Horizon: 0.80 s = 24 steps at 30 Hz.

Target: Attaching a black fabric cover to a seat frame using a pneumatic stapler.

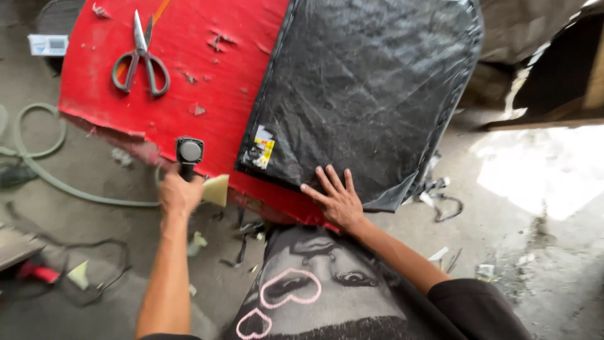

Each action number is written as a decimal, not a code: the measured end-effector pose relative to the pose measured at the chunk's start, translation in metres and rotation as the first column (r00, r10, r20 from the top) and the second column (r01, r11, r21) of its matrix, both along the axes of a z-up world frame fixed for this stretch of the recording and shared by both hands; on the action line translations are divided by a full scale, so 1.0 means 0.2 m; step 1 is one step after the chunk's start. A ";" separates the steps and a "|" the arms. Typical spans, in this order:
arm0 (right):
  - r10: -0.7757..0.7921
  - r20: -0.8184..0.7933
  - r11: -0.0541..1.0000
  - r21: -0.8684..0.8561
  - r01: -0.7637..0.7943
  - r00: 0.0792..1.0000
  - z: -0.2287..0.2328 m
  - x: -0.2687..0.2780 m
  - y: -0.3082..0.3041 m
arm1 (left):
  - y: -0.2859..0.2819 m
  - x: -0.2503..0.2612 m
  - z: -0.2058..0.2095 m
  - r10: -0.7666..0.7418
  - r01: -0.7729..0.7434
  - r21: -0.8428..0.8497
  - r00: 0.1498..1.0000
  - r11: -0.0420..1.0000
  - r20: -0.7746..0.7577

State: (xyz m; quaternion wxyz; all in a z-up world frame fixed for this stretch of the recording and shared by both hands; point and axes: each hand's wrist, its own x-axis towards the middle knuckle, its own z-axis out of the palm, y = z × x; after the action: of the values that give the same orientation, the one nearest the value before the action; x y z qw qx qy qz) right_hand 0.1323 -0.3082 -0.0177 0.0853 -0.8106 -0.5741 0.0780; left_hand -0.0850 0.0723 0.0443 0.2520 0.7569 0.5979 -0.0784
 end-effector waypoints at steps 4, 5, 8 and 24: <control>-0.019 -0.082 0.999 0.035 0.022 0.996 0.04 0.02 0.01 | -0.61 -0.05 0.28 0.183 -0.085 -0.321 0.940 0.943 0.289; -0.017 -0.082 0.999 0.038 0.020 0.997 0.04 0.02 0.00 | -0.73 -0.05 0.29 0.252 -0.124 -0.398 0.923 0.909 0.289; -0.017 -0.096 0.999 0.047 0.022 0.995 0.07 0.01 -0.01 | -0.97 0.11 0.42 0.259 -0.098 -0.480 0.924 0.872 0.282; 0.000 -0.136 0.999 0.050 0.007 0.991 0.10 0.04 -0.02 | -1.13 0.40 0.51 0.069 0.066 -0.483 0.964 0.873 0.256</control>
State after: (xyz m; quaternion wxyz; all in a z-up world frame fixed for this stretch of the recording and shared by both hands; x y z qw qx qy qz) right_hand 0.1408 -0.3132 0.0017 0.1449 -0.8020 -0.5673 0.1186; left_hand -0.0059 -0.1531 0.1471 0.5121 0.6720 0.5203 -0.1243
